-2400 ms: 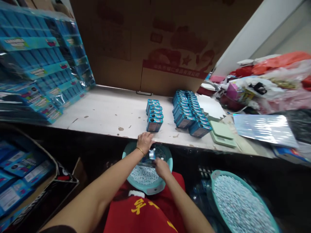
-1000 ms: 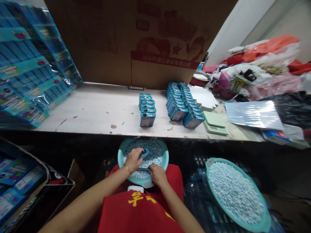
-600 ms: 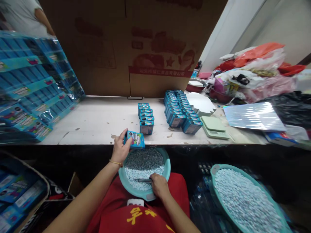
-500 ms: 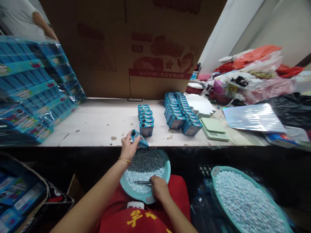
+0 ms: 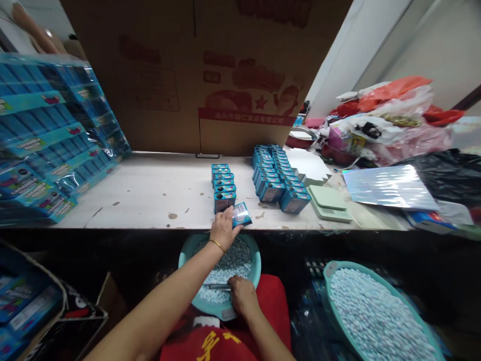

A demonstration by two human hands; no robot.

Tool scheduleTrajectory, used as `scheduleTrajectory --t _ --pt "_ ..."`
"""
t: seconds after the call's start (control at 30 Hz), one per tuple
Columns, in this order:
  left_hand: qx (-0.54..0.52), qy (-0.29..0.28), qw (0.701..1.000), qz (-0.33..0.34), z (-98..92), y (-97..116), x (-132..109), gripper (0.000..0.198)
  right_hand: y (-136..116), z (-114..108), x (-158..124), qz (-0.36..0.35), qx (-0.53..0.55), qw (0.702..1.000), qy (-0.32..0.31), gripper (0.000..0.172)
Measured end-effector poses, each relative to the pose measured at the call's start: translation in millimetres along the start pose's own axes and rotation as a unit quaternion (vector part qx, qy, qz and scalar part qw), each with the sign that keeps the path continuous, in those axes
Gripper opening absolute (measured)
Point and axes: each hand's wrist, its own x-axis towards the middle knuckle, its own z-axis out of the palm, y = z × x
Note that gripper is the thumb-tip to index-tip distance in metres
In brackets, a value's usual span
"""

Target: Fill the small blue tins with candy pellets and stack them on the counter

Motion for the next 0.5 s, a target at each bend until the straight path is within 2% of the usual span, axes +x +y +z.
scheduleTrajectory --t 0.1,0.23,0.37,0.4,0.47,0.5 --pt "0.056 -0.040 0.998 0.015 3.3 4 3 0.061 -1 -2 1 -0.002 0.002 1.000 0.002 0.031" --pt "0.087 -0.052 0.994 0.037 -0.2 6 6 0.055 2 -1 3 -0.011 0.003 1.000 -0.019 0.030" --pt "0.106 -0.082 0.990 0.043 -7.5 6 13 0.055 9 -13 10 -0.024 0.074 0.996 -0.049 0.022" --pt "0.108 -0.091 0.989 0.047 -8.7 6 16 0.054 11 -22 15 -0.011 0.112 0.993 -0.031 0.021" --pt "0.110 -0.097 0.987 0.065 -9.0 4 20 0.052 13 -48 28 0.052 0.222 0.972 0.060 0.026" --pt "0.111 -0.090 0.987 0.076 -7.8 2 22 0.050 13 -64 36 0.103 0.302 0.938 0.138 0.032"
